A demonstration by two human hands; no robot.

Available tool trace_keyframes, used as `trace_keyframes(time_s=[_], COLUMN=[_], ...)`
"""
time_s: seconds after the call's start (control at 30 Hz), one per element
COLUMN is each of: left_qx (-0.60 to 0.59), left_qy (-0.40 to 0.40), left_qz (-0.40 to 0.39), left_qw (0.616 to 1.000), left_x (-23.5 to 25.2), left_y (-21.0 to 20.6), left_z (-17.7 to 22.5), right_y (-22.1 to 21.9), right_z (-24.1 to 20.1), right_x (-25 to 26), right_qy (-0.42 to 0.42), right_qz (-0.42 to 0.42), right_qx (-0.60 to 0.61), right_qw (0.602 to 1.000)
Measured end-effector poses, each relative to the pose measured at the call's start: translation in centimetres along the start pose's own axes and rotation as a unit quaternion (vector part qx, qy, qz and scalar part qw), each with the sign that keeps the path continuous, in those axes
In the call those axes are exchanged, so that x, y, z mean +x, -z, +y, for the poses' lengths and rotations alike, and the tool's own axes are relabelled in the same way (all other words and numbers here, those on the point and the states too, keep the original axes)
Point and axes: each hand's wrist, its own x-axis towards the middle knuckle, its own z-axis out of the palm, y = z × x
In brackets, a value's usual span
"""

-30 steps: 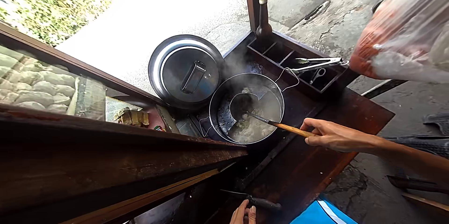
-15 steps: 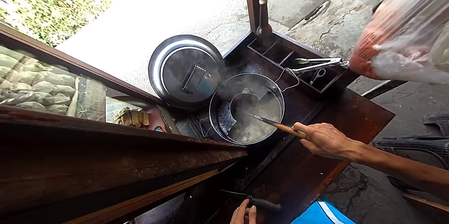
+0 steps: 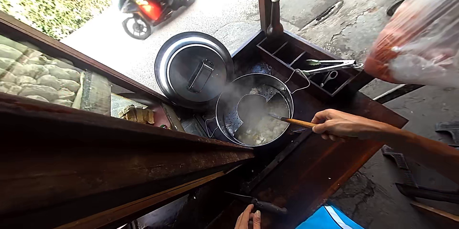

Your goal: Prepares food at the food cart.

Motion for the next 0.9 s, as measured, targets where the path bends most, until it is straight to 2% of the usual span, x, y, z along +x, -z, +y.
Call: trace_keyframes(time_s=[0.3, 0.7, 0.9], left_qx=[0.004, 0.007, -0.003], left_qy=[-0.007, -0.006, -0.005], left_qz=[-0.008, -0.009, -0.007], left_qw=[1.0, 1.0, 1.0], left_x=[0.4, 0.4, 0.4], left_y=[-0.1, -0.2, -0.2], left_z=[0.1, 0.2, 0.3], right_y=[2.4, 2.4, 0.9], right_z=[1.9, 3.6, 5.1], right_x=[-4.0, -4.9, -5.7], right_qy=[-0.004, 0.004, 0.085], right_qz=[-0.013, -0.03, 0.004], right_qx=[0.088, 0.119, 0.028], right_qw=[0.996, 0.992, 0.996])
